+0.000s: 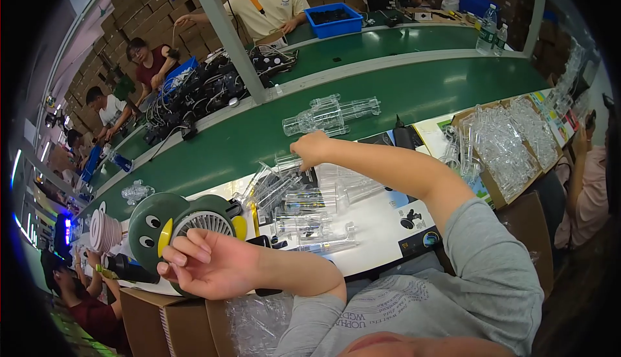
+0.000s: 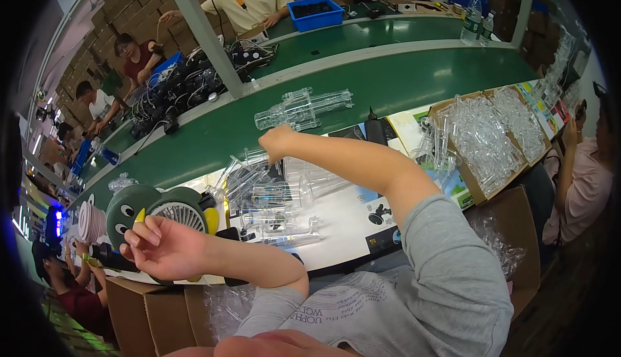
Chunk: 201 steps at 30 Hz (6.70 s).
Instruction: Assembling plastic components by applying liquid adhesive from a bottle to a clear plastic cup and joining it to a larger plastic housing.
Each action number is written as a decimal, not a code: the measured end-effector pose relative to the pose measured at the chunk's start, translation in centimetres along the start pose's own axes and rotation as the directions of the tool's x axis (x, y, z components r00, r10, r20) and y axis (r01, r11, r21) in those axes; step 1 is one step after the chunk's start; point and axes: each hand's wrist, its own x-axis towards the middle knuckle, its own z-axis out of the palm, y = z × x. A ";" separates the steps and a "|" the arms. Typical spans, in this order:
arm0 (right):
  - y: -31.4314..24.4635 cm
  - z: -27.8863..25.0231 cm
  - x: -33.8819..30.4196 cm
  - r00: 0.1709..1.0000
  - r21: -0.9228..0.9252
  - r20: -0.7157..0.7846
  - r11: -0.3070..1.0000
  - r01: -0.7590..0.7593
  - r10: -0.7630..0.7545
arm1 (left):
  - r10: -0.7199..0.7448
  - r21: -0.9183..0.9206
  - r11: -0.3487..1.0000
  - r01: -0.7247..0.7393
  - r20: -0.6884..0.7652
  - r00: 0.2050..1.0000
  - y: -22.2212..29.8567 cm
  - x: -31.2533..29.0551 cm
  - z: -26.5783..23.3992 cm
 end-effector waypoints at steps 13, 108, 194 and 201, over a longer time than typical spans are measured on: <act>0.3 1.8 0.0 0.965 0.051 -0.246 0.993 0.106 -0.091 | 0.043 0.060 0.997 -0.040 -0.063 0.997 0.1 -0.1 0.8; -2.7 -9.2 -23.1 0.519 0.490 -0.618 -0.227 0.841 0.591 | -0.633 0.874 0.480 0.073 0.288 0.719 -9.0 -5.5 1.6; -3.9 -9.2 -24.2 0.588 0.571 -0.575 -0.236 0.787 0.569 | -0.237 0.629 0.549 -0.550 0.749 0.619 -7.8 -4.6 1.5; -3.9 -9.1 -24.3 0.556 0.527 -0.583 -0.244 0.814 0.593 | -0.245 0.686 0.566 -0.458 0.670 0.701 -8.0 -5.3 2.1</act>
